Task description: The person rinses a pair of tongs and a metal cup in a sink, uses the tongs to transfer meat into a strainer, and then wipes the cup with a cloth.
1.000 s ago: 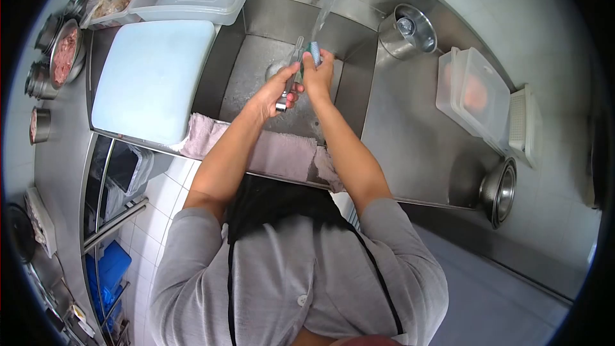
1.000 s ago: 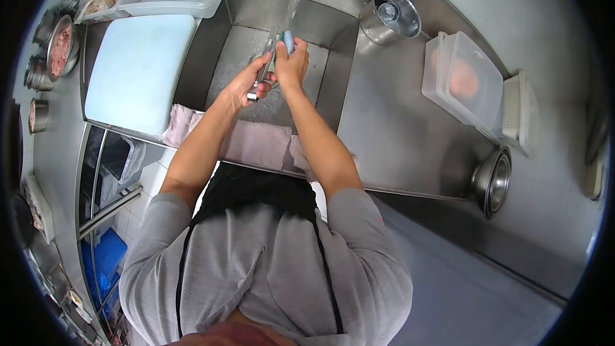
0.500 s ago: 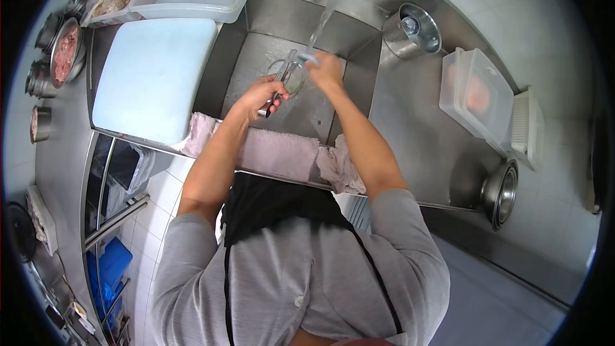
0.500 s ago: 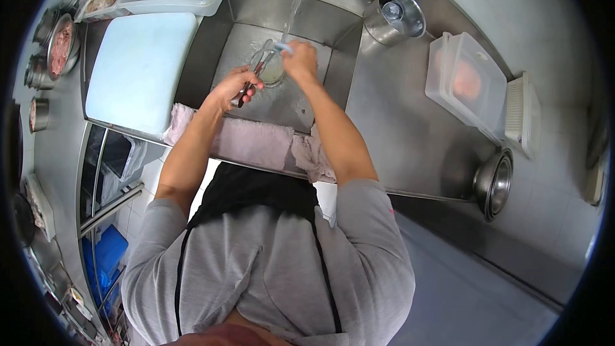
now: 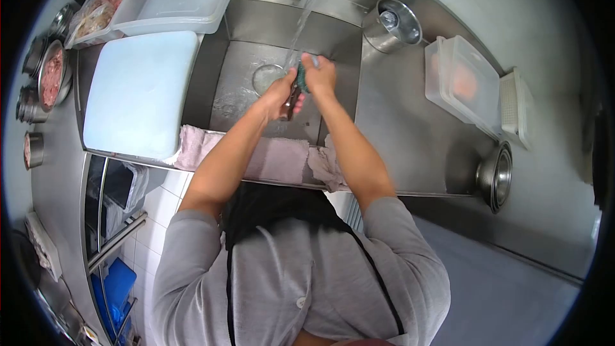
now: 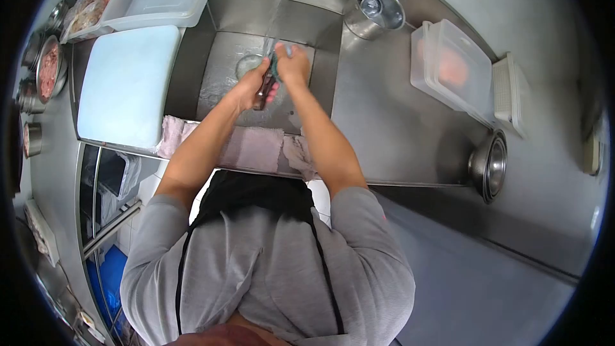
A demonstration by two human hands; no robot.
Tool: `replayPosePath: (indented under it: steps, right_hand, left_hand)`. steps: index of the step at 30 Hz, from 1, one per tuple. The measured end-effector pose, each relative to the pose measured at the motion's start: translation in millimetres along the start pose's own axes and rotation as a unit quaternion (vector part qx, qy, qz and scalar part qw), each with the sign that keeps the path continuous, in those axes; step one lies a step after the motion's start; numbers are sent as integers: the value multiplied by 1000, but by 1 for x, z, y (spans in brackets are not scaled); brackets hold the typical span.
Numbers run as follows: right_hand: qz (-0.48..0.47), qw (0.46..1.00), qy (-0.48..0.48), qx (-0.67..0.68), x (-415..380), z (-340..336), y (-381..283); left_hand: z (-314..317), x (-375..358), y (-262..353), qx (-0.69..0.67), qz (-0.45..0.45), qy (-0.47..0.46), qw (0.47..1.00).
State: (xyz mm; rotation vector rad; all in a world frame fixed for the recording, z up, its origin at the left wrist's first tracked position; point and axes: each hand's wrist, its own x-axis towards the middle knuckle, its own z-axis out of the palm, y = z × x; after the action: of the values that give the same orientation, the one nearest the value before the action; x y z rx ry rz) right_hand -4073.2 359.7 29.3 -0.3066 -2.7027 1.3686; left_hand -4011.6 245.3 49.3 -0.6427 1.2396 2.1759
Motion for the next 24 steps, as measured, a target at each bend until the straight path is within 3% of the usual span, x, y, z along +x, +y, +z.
replayPosePath:
  steps: [1,2,3,5,9,11,13,14,15,16,17,18,21,22,24]
  right_hand:
    - [14,997,-80,-17,-16,-15,-10]
    - [-38,997,-59,-24,-32,-18,-3]
    - [-91,995,-39,-31,-41,-21,1]
    - [-71,992,-94,-34,-36,-37,5]
    - [23,994,-104,27,-16,-53,1]
    - [116,968,-115,193,-6,-49,1]
    - [256,872,-136,395,4,-45,-12]
    - [206,888,-110,396,14,-26,-3]
    - [89,963,-53,250,14,-18,-6]
    - [-33,995,8,94,14,-11,-10]
    - [-153,984,68,-65,14,-5,-12]
    - [-142,984,51,-95,13,-2,-20]
    - [94,988,-86,83,48,28,-2]
    - [174,969,-130,119,59,24,-6]
    - [64,997,-35,-2,53,9,-29]
  left_hand:
    - [7,14,-6,-39,-7,-15,999]
    - [9,33,-12,-91,27,-37,995]
    - [12,38,-10,-124,7,-34,992]
    - [16,48,-7,-183,-36,-27,982]
    - [26,76,7,-187,31,-45,981]
    - [25,83,18,-150,32,-55,987]
    - [23,95,31,-132,56,-67,987]
    - [23,100,34,-78,81,-38,993]
    - [21,101,36,-88,75,-40,992]
    - [18,100,38,-100,70,-42,992]
    - [14,99,39,-111,63,-45,991]
    - [9,97,40,-122,57,-47,990]
    - [-4,91,35,-41,68,33,996]
    - [-8,67,44,81,38,53,995]
    - [-13,63,39,94,-1,75,993]
